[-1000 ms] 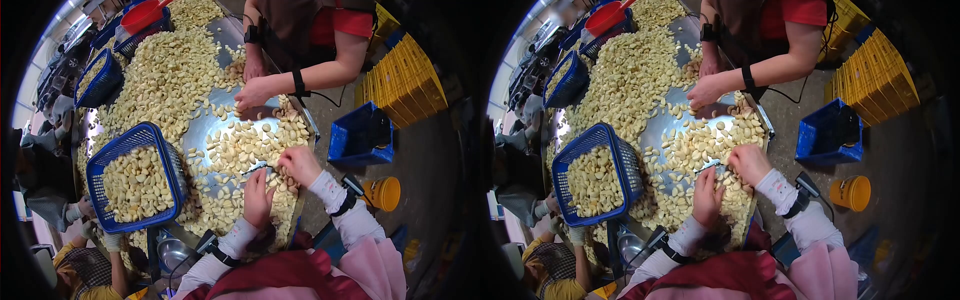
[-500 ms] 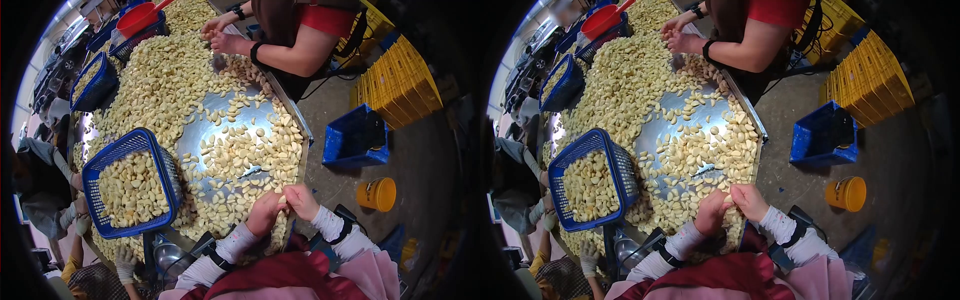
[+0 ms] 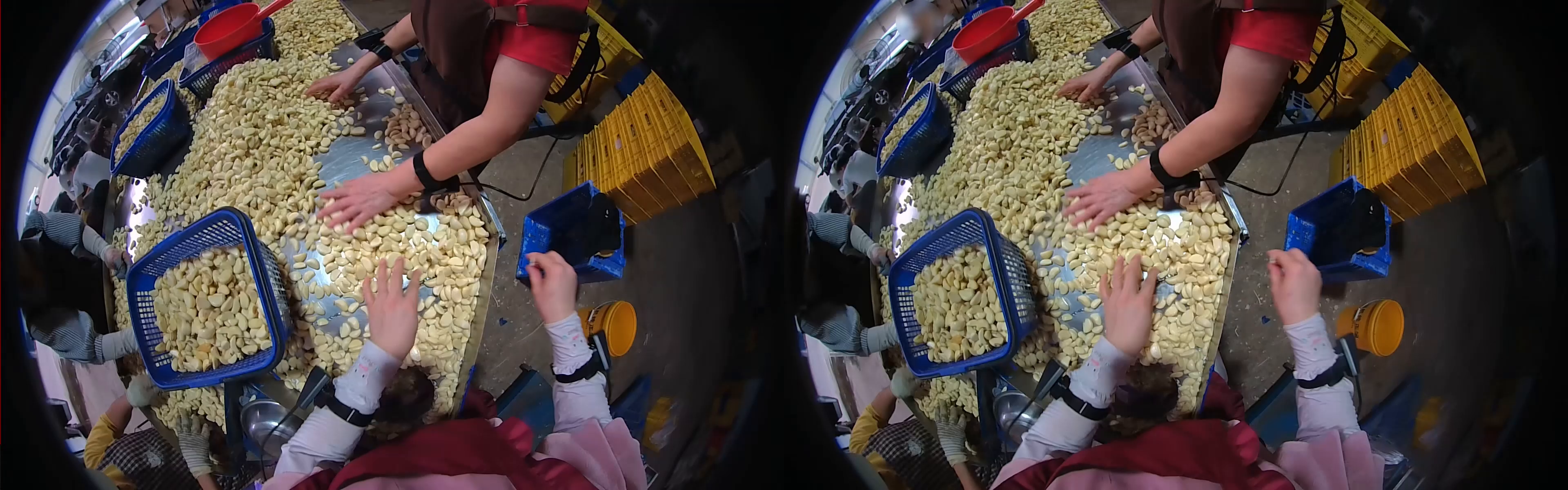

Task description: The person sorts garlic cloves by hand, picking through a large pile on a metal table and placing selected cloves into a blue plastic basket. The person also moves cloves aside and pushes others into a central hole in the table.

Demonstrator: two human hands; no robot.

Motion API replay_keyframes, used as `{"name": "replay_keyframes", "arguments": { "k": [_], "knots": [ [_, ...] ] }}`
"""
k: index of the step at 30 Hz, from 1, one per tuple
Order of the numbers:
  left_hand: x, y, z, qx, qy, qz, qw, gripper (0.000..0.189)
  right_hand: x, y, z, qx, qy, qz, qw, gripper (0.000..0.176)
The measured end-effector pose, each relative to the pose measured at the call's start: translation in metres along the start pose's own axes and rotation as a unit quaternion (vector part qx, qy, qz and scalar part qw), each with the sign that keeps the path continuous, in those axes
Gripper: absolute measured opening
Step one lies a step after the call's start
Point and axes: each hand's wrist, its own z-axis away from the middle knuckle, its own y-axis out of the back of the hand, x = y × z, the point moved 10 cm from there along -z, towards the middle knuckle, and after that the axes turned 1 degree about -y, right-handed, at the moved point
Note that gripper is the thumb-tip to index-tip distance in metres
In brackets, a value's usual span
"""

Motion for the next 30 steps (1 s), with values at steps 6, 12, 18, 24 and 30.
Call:
{"name": "replay_keyframes", "arguments": {
  "k": [6,12,18,24,30],
  "knots": [
    [0.028,-0.050,0.036,-0.157,-0.078,0.003,0.984,0.063,-0.099,-0.135,-0.016,-0.203,0.137,0.140,0.959,0.009],
    [-0.003,-0.005,0.129,-0.174,-0.040,-0.067,0.982,0.051,-0.089,-0.126,-0.020,-0.200,0.113,0.013,0.973,0.010],
    [-0.067,0.010,0.061,-0.090,0.054,0.037,0.994,0.042,-0.078,-0.103,-0.024,-0.148,0.059,-0.239,0.958,0.009],
    [-0.099,0.014,0.102,-0.108,0.089,-0.014,0.990,0.080,-0.117,-0.120,0.015,-0.222,0.158,0.014,0.962,0.007],
    [-0.059,0.032,0.190,-0.207,0.133,-0.135,0.960,0.074,-0.151,-0.111,0.049,-0.231,0.194,-0.034,0.953,0.008]
  ]
}}
